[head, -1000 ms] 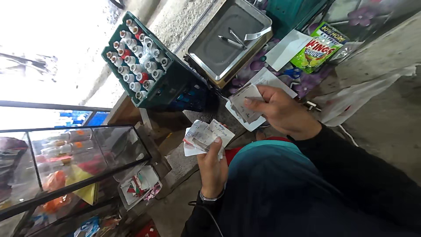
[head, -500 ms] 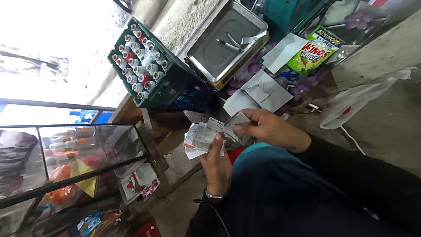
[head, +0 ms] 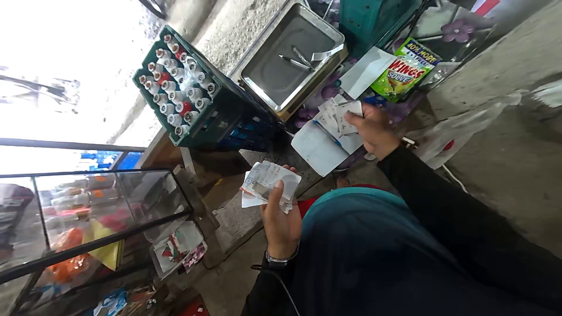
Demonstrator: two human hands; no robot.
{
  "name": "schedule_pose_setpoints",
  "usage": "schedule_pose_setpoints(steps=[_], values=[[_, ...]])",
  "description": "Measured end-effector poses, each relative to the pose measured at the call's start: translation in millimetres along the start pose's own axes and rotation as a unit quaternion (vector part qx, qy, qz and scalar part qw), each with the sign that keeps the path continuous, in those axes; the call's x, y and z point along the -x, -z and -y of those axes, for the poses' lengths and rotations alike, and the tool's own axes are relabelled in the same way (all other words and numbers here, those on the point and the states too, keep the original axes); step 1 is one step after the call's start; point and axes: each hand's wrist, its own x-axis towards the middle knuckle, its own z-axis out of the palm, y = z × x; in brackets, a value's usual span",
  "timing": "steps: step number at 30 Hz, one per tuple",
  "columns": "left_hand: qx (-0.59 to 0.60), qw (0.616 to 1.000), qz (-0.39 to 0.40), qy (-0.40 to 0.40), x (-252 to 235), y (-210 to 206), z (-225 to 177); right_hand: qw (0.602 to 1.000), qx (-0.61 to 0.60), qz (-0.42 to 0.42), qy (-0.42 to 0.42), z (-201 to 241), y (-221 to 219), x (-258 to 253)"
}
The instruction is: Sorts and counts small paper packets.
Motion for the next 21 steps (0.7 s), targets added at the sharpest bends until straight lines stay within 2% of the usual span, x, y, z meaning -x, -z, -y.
schedule_pose_setpoints(steps=[3,6,9,11,14,17,21], values=[[0.038,0.999,0.011,0.019,-1.9,-2.9,-8.6,0.982,0.165,-0.044,-0.075,-58.2,6.1,-31.2],[0.006,1.0,0.007,0.002,-5.8,0.6,-13.5,0.964,0.257,-0.067,-0.028,-71.4,9.2,-36.2],[-0.046,0.999,-0.003,-0.023,-5.0,2.3,-18.5,0.987,0.159,-0.033,-0.006,-39.7,-0.6,-18.3],[-0.068,0.997,-0.004,-0.04,-5.5,0.9,-19.2,0.999,0.042,0.021,-0.005,-1.1,-13.4,1.9],[-0.082,0.995,-0.001,-0.053,-5.8,-2.1,-18.6,0.988,-0.063,0.134,0.03,47.6,-30.2,35.9],[-0.09,0.994,-0.001,-0.059,-4.9,-4.5,-16.0,0.962,-0.103,0.247,0.059,81.5,-35.3,66.8],[-0.122,0.99,-0.009,-0.068,0.0,-5.7,-9.5,0.939,-0.085,0.324,0.073,99.9,-34.2,105.2]])
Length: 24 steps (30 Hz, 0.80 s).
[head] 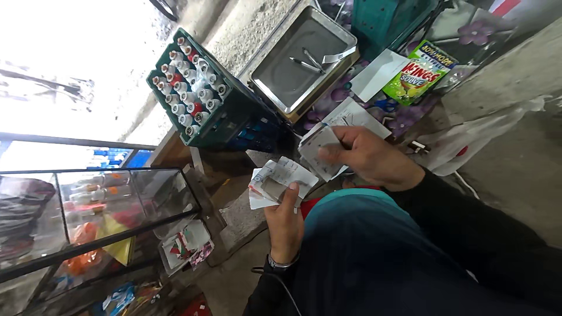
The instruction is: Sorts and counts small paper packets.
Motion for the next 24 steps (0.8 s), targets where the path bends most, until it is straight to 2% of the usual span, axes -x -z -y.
schedule_pose_setpoints(steps=[4,10,15,18,20,24], values=[[-0.004,1.0,0.011,-0.005,4.7,-3.1,6.9,0.998,0.058,0.017,-0.026,-0.4,-7.5,-5.2],[-0.007,0.999,0.025,-0.019,11.1,-5.2,13.2,0.998,0.059,-0.015,-0.025,-3.5,6.2,4.2],[-0.011,0.999,0.05,-0.008,13.2,-12.0,19.0,0.993,0.043,0.064,-0.093,-21.6,8.0,-2.9],[-0.005,0.999,0.049,0.016,12.4,-11.2,19.7,0.996,0.058,-0.003,-0.07,-21.1,13.1,5.1],[0.021,0.996,0.074,0.046,12.2,-7.6,18.8,0.996,0.028,-0.052,-0.064,-15.6,21.0,4.0],[0.039,0.993,0.079,0.076,11.8,-6.5,18.0,0.994,-0.053,-0.081,-0.049,-2.8,42.5,-7.3]])
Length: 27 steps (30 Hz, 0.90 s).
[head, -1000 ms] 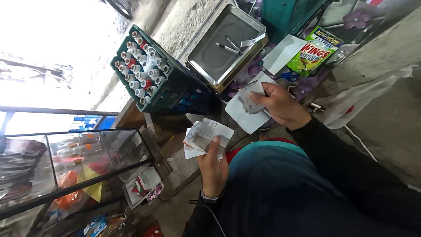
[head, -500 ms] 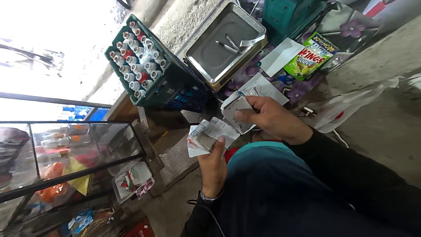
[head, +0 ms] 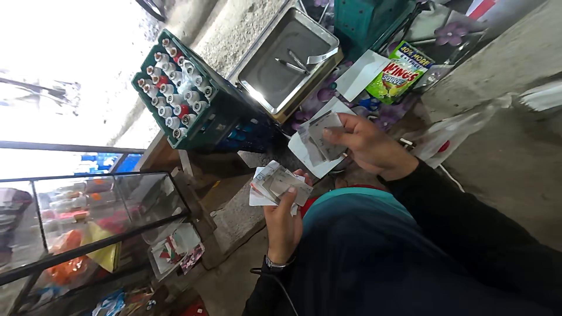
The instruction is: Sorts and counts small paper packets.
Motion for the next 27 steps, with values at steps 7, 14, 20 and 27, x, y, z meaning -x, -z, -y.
schedule_pose_setpoints(steps=[7,14,20,27], values=[[-0.045,0.998,-0.025,-0.032,-3.2,-4.5,0.6,0.999,0.029,0.034,-0.004,1.8,-4.8,14.0],[-0.051,0.997,-0.002,-0.051,-2.6,7.7,2.8,0.984,0.124,0.123,0.015,-41.6,-39.3,16.4],[-0.072,0.996,0.002,-0.052,-0.1,42.9,10.4,0.978,0.149,0.142,-0.04,-72.7,-55.5,13.2],[-0.075,0.995,-0.018,-0.062,-5.1,54.2,2.1,0.974,0.169,0.145,-0.041,-76.7,-72.3,4.6]])
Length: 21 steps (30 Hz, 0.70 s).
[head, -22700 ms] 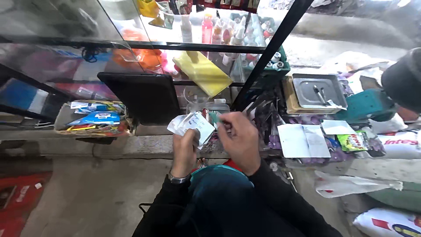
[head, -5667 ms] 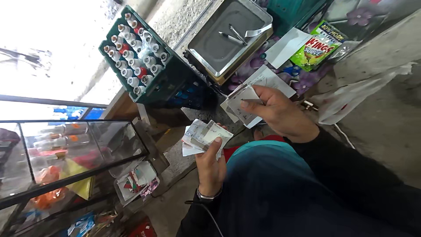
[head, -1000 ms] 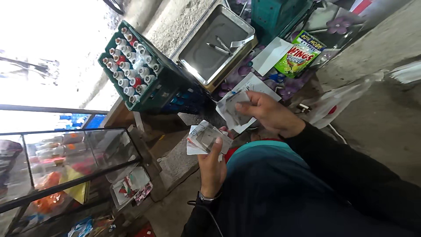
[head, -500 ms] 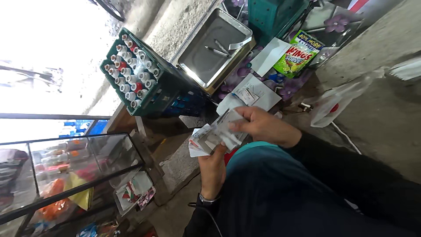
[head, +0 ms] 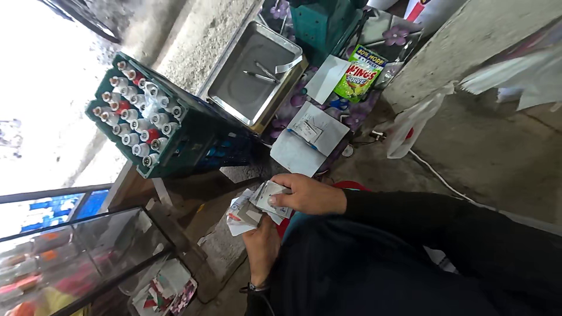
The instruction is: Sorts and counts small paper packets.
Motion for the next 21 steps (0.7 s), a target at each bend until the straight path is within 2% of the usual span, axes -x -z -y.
schedule_pose_setpoints(steps=[10,21], values=[[0.013,1.0,-0.005,-0.02,0.4,7.6,14.5,0.999,0.03,0.011,-0.002,1.7,-0.6,-3.2],[0.004,1.0,0.006,0.013,-1.2,-4.9,17.3,0.999,0.039,-0.005,0.004,4.3,11.1,3.7]])
